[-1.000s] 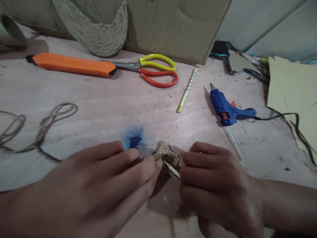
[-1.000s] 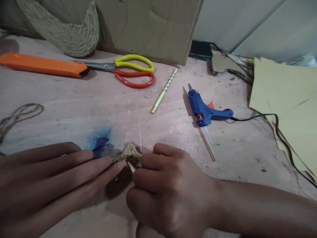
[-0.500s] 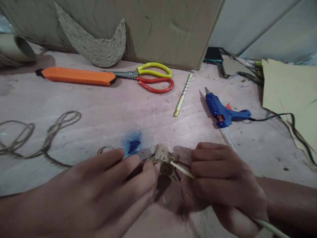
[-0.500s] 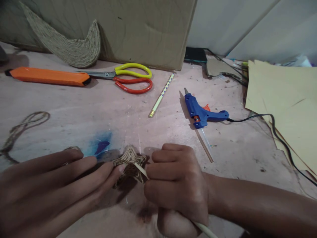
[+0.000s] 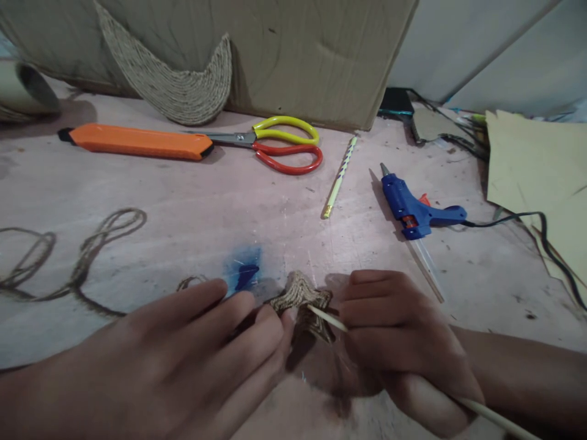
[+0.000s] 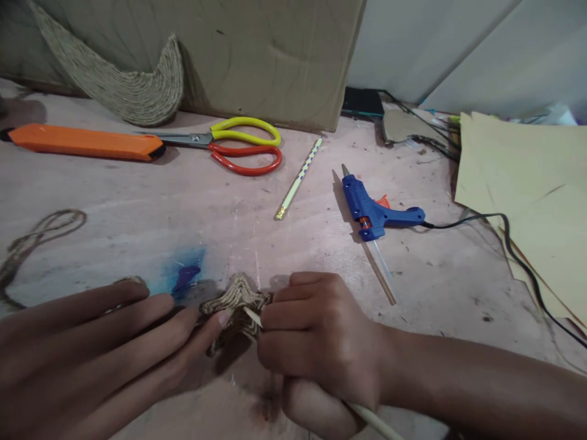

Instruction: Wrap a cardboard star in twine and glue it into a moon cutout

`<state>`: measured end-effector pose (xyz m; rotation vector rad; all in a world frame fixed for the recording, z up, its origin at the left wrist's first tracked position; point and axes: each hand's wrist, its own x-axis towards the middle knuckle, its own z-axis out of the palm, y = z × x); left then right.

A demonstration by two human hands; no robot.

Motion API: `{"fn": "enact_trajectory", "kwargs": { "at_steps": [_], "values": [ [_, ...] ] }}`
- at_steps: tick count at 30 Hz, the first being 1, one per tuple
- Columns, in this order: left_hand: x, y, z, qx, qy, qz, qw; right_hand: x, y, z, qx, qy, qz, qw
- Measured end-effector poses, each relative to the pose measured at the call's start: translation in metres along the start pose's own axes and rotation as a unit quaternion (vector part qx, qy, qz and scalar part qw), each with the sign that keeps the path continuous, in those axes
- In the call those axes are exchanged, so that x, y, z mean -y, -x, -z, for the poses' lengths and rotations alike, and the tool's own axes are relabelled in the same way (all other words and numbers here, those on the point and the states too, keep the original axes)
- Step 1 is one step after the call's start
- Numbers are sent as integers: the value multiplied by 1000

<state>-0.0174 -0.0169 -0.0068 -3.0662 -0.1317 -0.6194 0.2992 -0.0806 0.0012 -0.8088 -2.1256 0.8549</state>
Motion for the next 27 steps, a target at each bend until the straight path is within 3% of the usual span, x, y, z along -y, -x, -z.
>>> {"fn": "enact_trajectory", "kwargs": {
  "at_steps": [4,9,12,15,23,27],
  "values": [
    [0,0,-1,-3,1,1,1000,3,-5,-1,-5,-51,-40,998],
    [0,2,-4,-4,-26,-5,1000,7,-5,1,42,-1,-22,999],
    [1,2,-5,-24,-30,-7,999,5,-1,-3,7,32,8,999],
    [3,2,-4,-41,-23,-10,999,3,2,-6,-57,-15,20,998],
    [3,1,-3,5,-25,-19,999,2,4,-6,-46,-19,0,999],
    [5,0,-3,0,-19,-15,1000,2,4,-7,-33,-34,-17,999]
  ]
}}
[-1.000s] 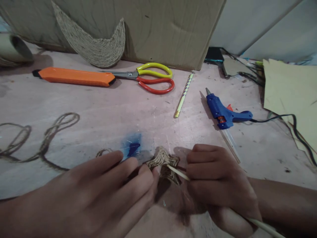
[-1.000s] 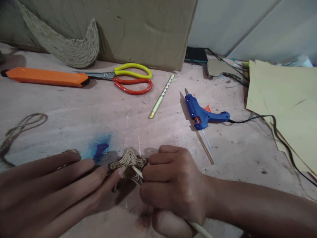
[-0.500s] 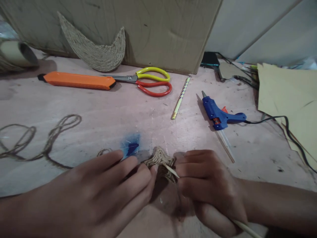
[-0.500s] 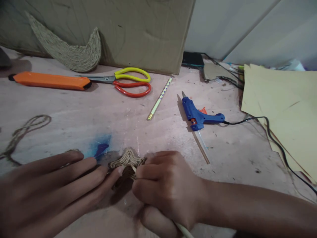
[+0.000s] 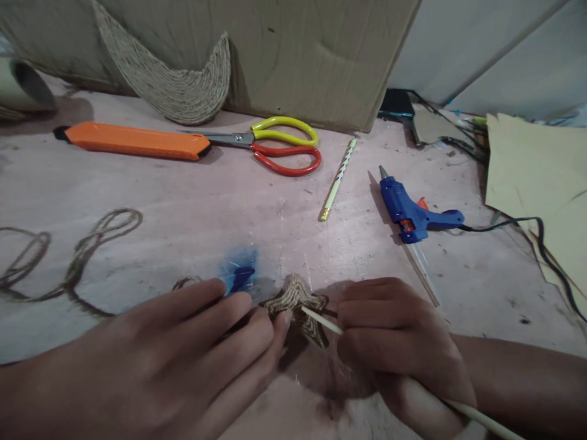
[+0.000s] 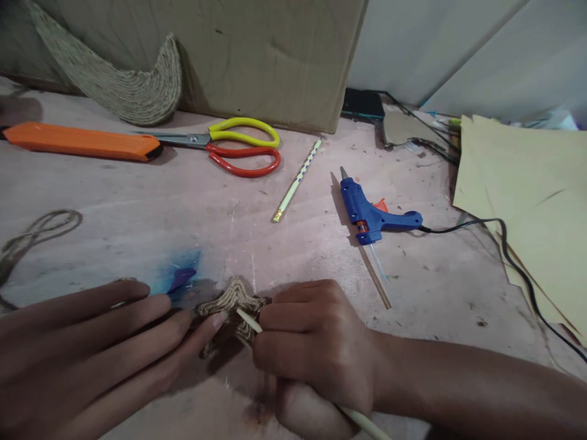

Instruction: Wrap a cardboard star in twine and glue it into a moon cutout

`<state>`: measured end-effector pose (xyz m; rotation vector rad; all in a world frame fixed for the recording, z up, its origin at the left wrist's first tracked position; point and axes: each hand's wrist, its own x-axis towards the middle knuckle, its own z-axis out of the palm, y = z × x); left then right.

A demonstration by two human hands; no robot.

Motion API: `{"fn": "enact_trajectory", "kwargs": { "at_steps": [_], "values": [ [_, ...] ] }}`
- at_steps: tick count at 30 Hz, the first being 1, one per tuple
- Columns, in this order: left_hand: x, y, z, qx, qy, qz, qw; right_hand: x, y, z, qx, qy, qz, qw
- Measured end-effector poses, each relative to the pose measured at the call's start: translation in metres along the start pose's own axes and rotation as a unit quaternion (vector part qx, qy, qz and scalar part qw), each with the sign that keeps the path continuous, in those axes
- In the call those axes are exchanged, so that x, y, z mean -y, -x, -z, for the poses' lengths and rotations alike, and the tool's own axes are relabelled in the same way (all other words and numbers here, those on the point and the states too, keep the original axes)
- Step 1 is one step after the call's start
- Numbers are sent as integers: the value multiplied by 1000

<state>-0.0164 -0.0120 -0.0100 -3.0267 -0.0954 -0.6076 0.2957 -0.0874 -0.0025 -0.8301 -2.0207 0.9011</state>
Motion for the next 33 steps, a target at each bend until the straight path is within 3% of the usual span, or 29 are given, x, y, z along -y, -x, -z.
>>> {"fn": "enact_trajectory", "kwargs": {
  "at_steps": [16,21,25,30,33],
  "values": [
    [-2,2,4,1,21,17,1000,-1,0,-7,-24,-75,-32,996],
    [0,-1,2,-8,28,13,999,2,-3,-7,-12,-43,-50,998],
    [0,1,1,3,36,9,999,4,-2,-5,-26,-44,-32,998],
    [-1,2,0,6,19,-6,1000,16,-3,-1,-71,27,-45,996],
    [0,1,-1,2,33,-5,999,18,-4,0,-56,32,-45,997]
  ]
}}
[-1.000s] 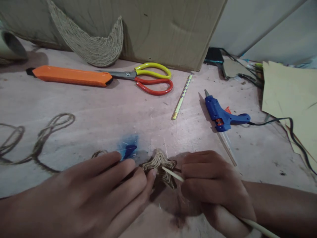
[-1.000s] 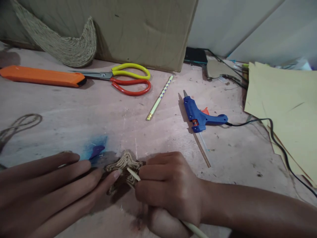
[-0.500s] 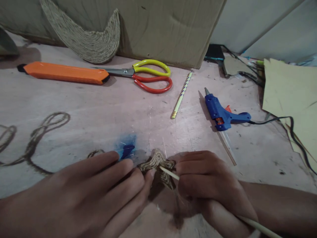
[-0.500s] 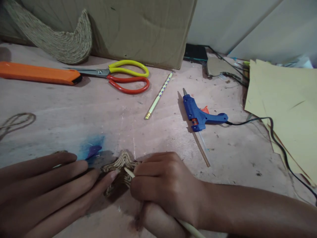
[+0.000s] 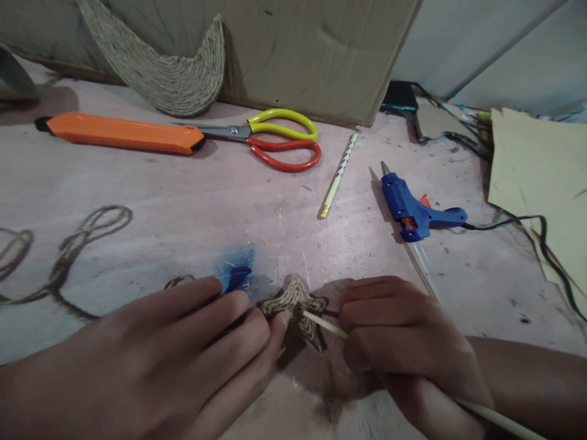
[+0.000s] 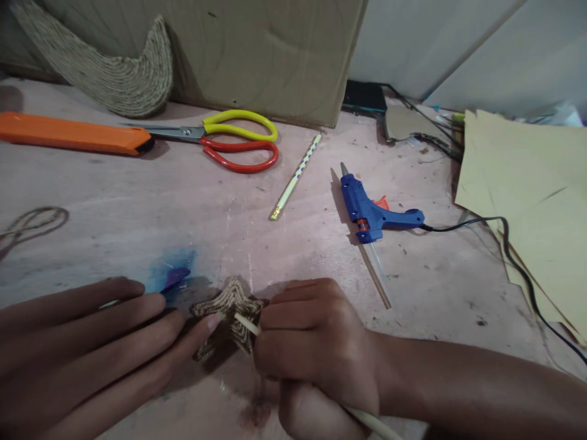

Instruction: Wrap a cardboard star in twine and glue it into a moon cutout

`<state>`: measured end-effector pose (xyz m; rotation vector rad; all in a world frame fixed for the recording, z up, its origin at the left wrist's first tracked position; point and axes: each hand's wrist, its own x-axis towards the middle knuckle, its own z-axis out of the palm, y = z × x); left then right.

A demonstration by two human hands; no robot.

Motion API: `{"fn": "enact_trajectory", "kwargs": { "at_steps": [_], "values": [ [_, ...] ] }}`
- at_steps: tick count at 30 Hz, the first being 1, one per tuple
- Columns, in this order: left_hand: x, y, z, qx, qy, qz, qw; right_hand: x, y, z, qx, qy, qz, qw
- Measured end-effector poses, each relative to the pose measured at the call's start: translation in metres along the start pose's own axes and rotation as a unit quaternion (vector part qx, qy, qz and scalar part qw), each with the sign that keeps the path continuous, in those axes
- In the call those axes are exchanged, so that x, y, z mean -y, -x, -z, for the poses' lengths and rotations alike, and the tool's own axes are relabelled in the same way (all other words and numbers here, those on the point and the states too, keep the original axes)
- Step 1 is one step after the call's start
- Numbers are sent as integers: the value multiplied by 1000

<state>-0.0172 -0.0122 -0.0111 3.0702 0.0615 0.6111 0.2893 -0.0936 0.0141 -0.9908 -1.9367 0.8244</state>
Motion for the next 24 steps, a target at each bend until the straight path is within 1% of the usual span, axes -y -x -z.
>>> {"fn": "enact_trajectory", "kwargs": {
  "at_steps": [5,13,14,16,19,20,23,24],
  "values": [
    [1,3,0,-11,-7,-3,1000,-4,-3,2,27,1,17,999],
    [2,3,0,-7,-19,-10,1000,-11,1,-3,41,-8,3,999],
    [2,3,0,-6,-19,-10,1000,-14,1,-4,45,-4,18,999],
    [2,0,1,-6,-14,-4,1000,-20,1,-8,44,16,72,996],
    [3,-3,1,-18,9,14,1000,-24,0,-10,30,50,141,988],
    [3,-4,0,-20,14,15,1000,-24,0,-9,29,61,136,988],
    [5,-3,-4,-10,10,5,1000,-18,-1,-2,40,64,75,994],
    [6,-2,-5,-5,6,1,1000,-17,-1,1,39,61,65,995]
  ]
}}
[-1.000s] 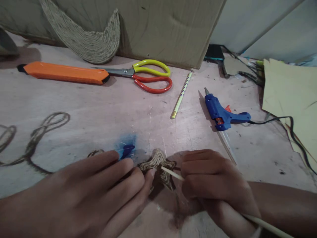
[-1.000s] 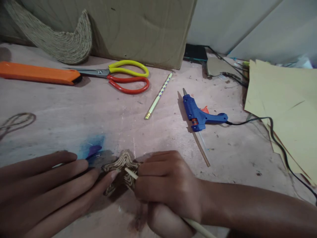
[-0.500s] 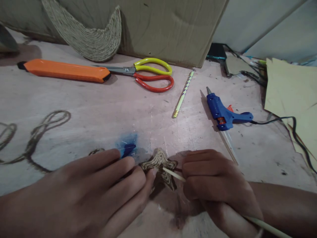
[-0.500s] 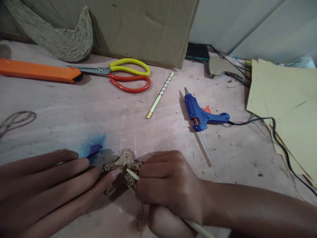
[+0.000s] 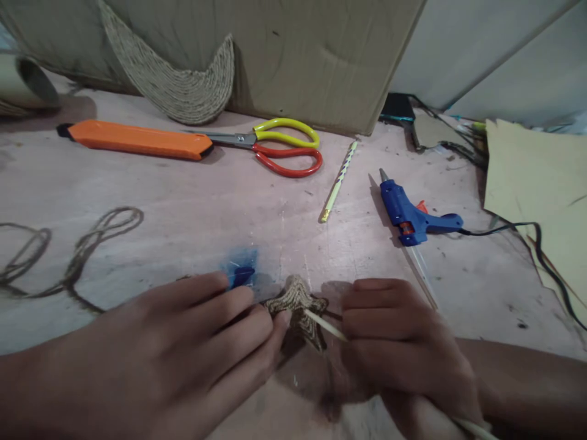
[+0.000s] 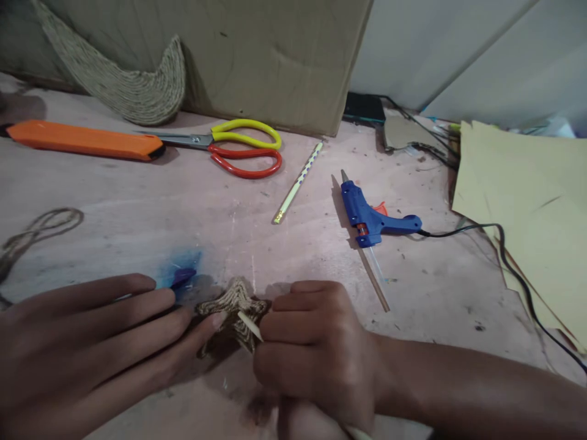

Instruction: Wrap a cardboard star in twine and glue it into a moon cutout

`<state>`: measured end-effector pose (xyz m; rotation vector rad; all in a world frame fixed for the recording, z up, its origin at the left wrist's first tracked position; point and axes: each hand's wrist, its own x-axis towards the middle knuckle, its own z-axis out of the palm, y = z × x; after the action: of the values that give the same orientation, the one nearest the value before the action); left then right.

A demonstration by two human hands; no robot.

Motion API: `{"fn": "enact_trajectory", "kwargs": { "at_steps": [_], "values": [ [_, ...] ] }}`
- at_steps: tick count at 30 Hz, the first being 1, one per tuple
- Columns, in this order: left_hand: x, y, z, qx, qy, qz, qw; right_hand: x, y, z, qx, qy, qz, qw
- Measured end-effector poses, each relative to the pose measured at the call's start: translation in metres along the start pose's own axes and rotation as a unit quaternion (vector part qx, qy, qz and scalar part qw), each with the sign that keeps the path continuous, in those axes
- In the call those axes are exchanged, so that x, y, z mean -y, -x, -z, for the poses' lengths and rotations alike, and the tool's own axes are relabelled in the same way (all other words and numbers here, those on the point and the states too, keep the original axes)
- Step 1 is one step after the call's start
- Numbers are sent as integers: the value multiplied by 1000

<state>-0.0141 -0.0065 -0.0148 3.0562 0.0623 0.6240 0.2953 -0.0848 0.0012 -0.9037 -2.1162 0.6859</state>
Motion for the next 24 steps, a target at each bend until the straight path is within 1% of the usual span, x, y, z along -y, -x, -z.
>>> {"fn": "enact_trajectory", "kwargs": {
  "at_steps": [1,4,5,6,8,10,12,15,17,19,22,24],
  "values": [
    [0,2,-1,1,-5,-1,1000,1,1,2,-10,2,6,1000],
    [1,7,1,-17,-29,-1,999,6,6,3,-73,35,91,993],
    [1,7,3,-28,-35,2,999,9,9,0,-98,55,100,989],
    [0,6,6,-39,-33,13,999,13,13,-5,-113,79,91,986],
    [-2,1,10,-70,-4,54,996,23,20,-15,-139,151,50,977],
    [-6,-7,14,-100,52,106,988,34,26,-26,-140,208,33,968],
    [-12,-17,16,-119,120,150,974,42,27,-35,-157,225,21,961],
    [-19,-28,16,-121,243,192,943,49,23,-43,-221,212,-6,952],
    [-21,-32,15,-120,324,195,918,49,19,-42,-220,207,-2,953],
    [-19,-34,15,-113,380,195,897,48,15,-36,-189,208,31,959],
    [-16,-34,17,-119,412,198,881,46,13,-21,-114,208,57,970],
    [-15,-33,19,-122,412,206,879,45,12,-12,-69,194,46,978]
  ]
}}
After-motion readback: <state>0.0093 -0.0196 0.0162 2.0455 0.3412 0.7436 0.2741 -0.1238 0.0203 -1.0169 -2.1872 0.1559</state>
